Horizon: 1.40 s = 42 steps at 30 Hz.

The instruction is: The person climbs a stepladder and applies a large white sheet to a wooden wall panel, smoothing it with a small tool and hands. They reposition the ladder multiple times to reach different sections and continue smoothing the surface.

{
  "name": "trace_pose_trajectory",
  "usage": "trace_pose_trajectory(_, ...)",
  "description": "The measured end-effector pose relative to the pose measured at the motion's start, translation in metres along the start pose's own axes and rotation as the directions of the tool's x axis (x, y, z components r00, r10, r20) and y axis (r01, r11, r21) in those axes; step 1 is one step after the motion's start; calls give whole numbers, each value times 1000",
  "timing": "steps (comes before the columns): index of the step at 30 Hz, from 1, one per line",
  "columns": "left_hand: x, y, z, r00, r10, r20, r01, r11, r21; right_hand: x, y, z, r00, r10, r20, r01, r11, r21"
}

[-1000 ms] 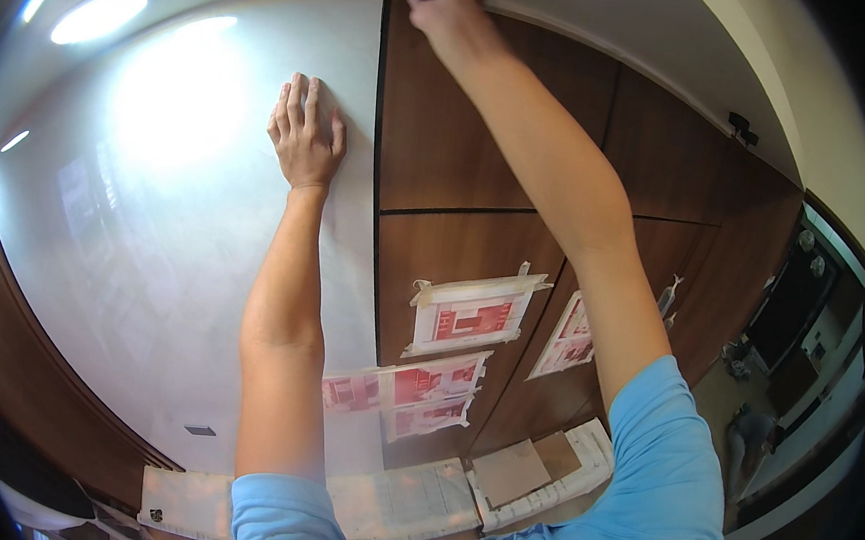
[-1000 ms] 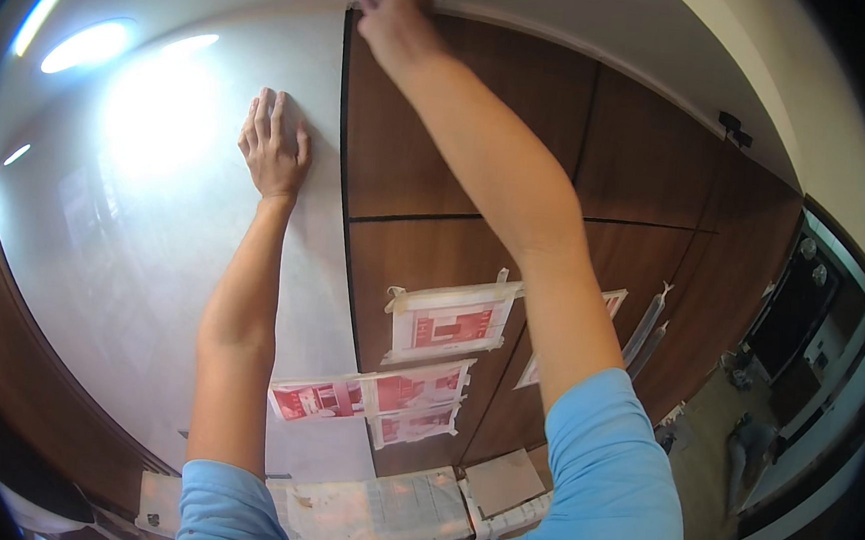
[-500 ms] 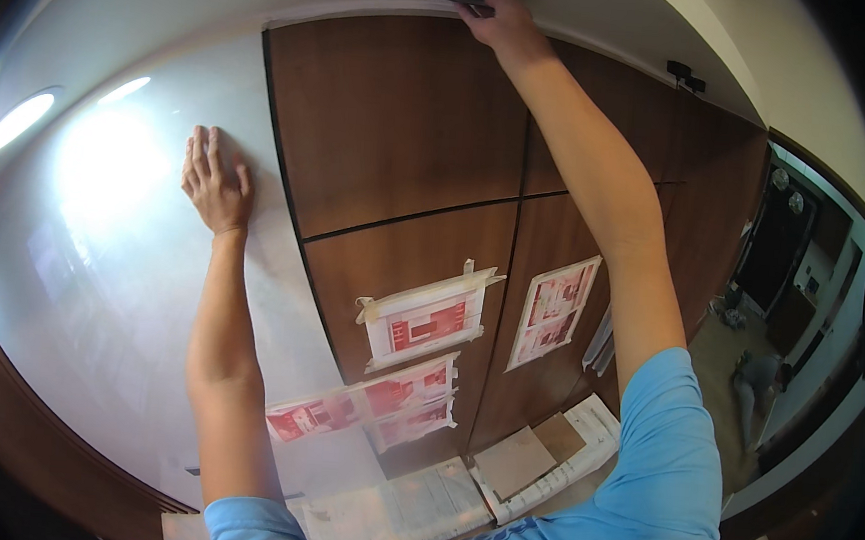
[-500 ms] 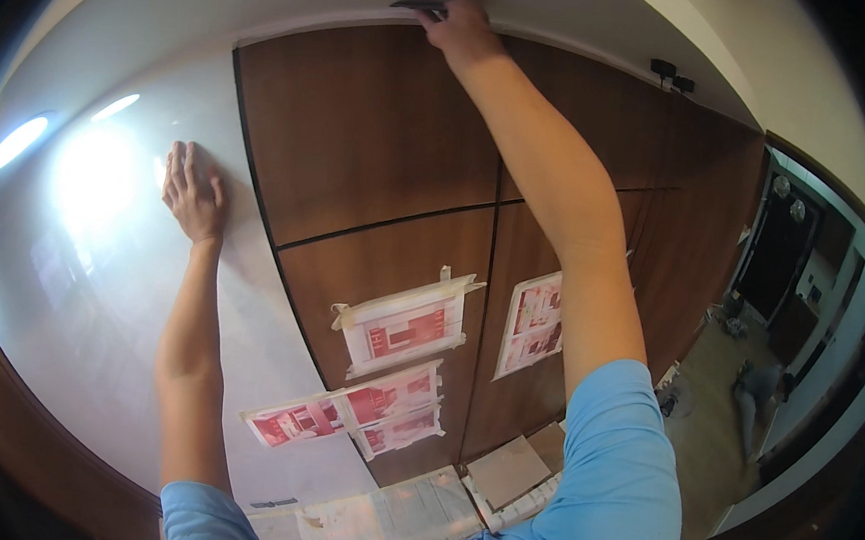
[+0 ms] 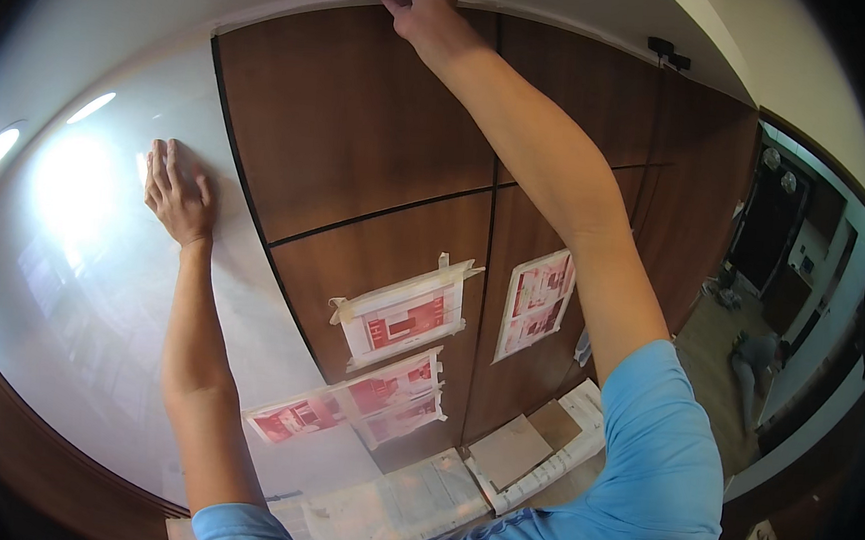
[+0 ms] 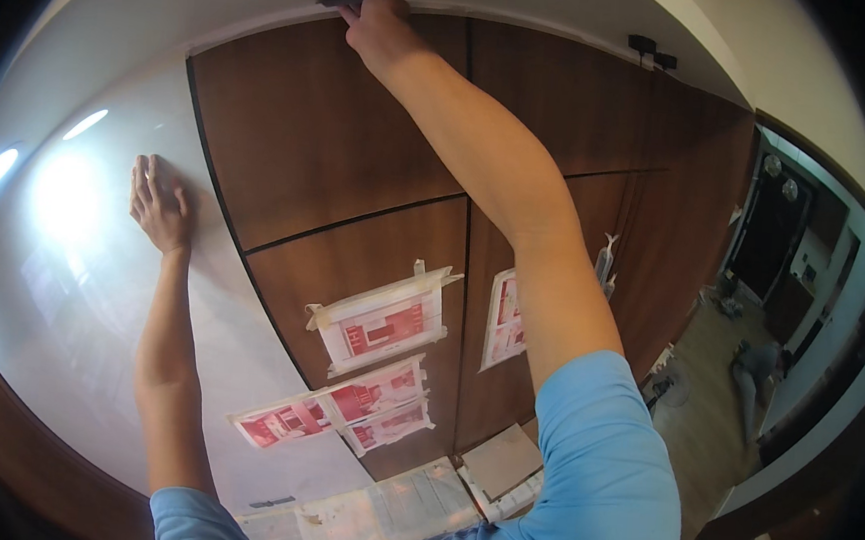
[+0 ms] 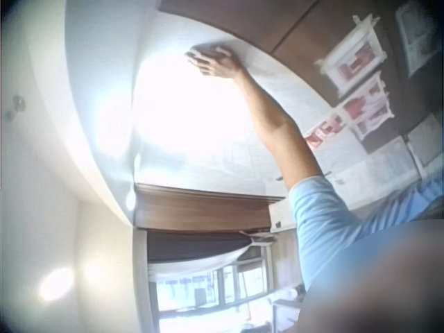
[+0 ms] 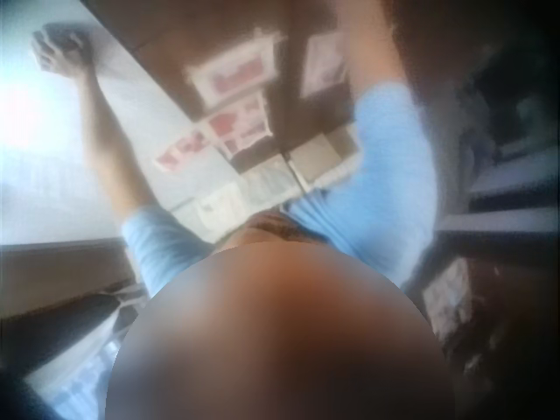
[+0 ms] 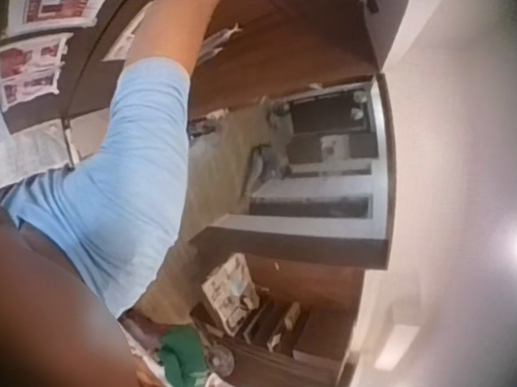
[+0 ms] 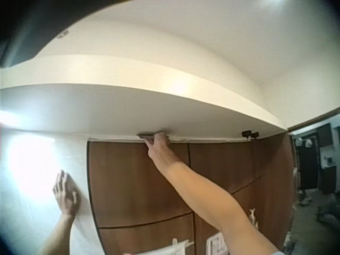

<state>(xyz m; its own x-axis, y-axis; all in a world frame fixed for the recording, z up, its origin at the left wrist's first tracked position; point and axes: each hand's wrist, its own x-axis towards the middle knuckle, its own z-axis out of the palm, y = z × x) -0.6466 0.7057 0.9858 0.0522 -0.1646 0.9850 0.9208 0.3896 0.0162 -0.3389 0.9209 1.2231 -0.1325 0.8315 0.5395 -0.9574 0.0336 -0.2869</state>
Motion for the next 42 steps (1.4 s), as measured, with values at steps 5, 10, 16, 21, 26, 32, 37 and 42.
trace_pose_trajectory(5, 1, 0, 0, 1000, 10, -14, -10, 1000, -8, 50, -6, -40, 995, -5, 99, 4, 1000, 13)
trace_pose_trajectory(10, 0, 0, -2, 1000, 5, 1, -5, 1000, 1, 0, 29, -15, 880, -150, 450, 295, 916, -272)
trace_pose_trajectory(16, 0, 0, 0, 999, 29, -16, -30, 1000, -7, -9, -22, -32, 929, -106, 354, 168, 975, -149)
trace_pose_trajectory(21, -1, -1, 2, 999, 31, -9, -32, 999, -17, 27, -134, -116, 707, -311, 635, 661, 610, -437)
trace_pose_trajectory(26, 0, -3, 3, 1000, 6, -11, -6, 1000, -13, 44, -136, -103, 930, -147, 336, 163, 987, -18)
trace_pose_trajectory(32, -1, -5, 3, 1000, 4, -9, -4, 999, 46, 2, -7, -5, 999, -10, 31, 10, 1000, -5)
trace_pose_trajectory(37, -2, -8, 2, 1000, -19, 20, 19, 999, 28, -72, 96, 83, 994, 110, 12, -111, 988, 106)
trace_pose_trajectory(42, -1, -9, 0, 999, -38, 27, 38, 999, -25, -130, 178, 146, 969, 236, 75, -247, 948, 202)
